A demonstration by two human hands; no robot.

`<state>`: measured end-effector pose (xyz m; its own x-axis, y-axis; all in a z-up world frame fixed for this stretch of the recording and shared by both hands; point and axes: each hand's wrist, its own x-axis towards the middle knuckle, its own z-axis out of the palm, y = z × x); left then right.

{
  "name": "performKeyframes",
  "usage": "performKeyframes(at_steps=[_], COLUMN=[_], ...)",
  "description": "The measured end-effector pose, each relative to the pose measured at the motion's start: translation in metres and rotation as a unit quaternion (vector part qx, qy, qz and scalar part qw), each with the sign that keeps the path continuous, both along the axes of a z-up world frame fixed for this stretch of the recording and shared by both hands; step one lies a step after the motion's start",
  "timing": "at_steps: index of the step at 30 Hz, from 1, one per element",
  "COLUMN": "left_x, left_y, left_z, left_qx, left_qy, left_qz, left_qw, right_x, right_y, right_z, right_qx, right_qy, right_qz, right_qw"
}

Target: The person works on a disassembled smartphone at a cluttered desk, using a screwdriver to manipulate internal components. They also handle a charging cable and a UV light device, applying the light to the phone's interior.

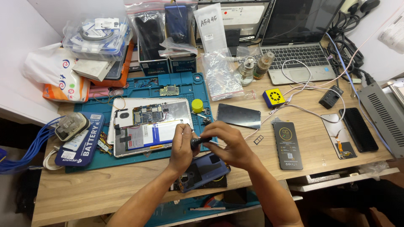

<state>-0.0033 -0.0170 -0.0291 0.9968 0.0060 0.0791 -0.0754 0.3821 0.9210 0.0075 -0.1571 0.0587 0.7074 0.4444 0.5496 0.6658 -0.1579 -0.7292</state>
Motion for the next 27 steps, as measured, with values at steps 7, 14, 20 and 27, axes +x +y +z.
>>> performKeyframes(at_steps=[7,14,20,27], left_x=[0.004,0.007,0.004,0.000], left_y=[0.014,0.017,0.013,0.007], left_z=[0.006,0.004,0.005,0.005], left_qx=[-0.008,-0.010,-0.005,0.018], left_qy=[-0.018,-0.019,0.017,0.025], left_qz=[0.040,0.068,0.058,0.044], left_qw=[0.999,0.997,0.998,0.999], right_x=[0.012,0.008,0.006,0.005], right_y=[-0.018,0.004,0.005,0.019], right_z=[-0.037,-0.070,-0.044,-0.050], right_qx=[-0.115,-0.338,-0.091,-0.014], right_qy=[0.032,-0.089,-0.023,0.036], right_qz=[-0.058,-0.024,-0.064,-0.061], right_qw=[0.991,0.937,0.994,0.997])
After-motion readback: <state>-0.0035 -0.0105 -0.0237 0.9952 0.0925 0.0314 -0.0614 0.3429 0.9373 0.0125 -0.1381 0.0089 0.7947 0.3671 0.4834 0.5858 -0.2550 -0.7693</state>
